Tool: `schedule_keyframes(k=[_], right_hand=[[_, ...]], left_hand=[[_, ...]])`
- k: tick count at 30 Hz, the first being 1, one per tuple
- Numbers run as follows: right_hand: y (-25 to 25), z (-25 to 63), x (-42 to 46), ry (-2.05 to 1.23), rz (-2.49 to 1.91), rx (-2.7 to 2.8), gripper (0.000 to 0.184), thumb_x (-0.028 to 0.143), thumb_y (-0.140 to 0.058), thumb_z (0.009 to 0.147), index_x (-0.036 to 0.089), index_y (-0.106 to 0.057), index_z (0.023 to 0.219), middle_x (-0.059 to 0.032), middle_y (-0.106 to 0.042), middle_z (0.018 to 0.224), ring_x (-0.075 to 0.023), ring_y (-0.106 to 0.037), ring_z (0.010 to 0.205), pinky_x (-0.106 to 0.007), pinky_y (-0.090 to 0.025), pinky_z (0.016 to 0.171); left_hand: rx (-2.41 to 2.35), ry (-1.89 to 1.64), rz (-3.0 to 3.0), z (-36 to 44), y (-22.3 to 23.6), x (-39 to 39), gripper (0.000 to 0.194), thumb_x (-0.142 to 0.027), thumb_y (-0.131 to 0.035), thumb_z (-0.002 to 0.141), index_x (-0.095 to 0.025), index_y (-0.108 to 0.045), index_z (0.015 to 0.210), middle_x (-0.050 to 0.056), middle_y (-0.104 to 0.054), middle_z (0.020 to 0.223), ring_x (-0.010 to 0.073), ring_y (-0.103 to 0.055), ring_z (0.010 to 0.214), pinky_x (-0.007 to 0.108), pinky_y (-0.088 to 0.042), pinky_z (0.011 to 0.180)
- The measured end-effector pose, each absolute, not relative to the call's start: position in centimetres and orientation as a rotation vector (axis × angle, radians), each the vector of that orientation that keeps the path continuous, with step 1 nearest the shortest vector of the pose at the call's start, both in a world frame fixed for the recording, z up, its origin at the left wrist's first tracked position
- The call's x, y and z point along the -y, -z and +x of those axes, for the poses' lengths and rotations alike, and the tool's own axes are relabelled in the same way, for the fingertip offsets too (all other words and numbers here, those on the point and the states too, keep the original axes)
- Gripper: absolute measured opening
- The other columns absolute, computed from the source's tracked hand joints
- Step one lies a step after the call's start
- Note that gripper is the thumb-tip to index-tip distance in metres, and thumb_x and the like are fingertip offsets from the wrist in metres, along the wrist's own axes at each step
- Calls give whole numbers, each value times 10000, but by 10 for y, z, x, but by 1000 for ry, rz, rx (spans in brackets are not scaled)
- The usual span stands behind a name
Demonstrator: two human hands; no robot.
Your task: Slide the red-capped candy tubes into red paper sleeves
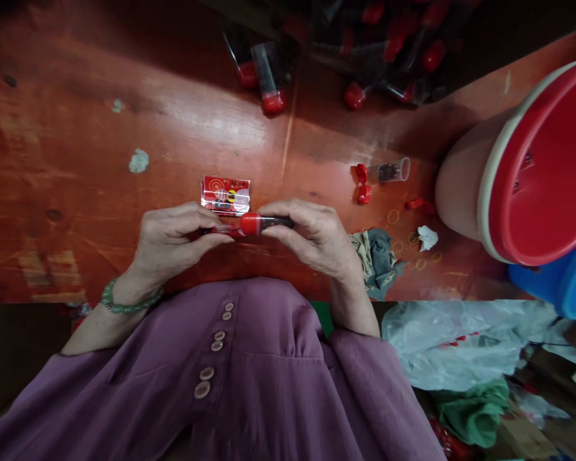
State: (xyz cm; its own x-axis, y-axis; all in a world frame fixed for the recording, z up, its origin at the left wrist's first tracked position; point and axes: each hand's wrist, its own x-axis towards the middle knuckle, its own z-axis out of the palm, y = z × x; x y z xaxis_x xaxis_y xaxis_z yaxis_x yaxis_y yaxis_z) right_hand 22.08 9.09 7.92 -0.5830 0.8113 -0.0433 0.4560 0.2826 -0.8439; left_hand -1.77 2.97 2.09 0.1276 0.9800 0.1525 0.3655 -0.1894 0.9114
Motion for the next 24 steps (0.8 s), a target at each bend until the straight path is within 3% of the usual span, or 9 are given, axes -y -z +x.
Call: schedule_keyframes(k=[15, 24], right_hand=[[-84, 211, -86, -1202, -947, 2558, 236, 316, -550, 991, 234, -687, 1164, -43, -755, 978, -167, -696, 863, -294, -548, 785], [-78, 204, -95, -1400, -757, 2602, 335, 236, -544, 988, 200, -622, 1312, -80, -729, 1057, -178, -692, 939, -309, -557, 838]], left_hand=[[-1222, -1021, 1542, -14, -20, -25, 61, -209, -779, 788, -157, -747, 784, 10, -745, 738, 105, -664, 650, 210, -529, 645], [-1125, -1008, 1320, -7, -21, -24, 108, -276, -755, 798, -196, -793, 858, 35, -790, 828, 143, -710, 731, 237, -561, 713]])
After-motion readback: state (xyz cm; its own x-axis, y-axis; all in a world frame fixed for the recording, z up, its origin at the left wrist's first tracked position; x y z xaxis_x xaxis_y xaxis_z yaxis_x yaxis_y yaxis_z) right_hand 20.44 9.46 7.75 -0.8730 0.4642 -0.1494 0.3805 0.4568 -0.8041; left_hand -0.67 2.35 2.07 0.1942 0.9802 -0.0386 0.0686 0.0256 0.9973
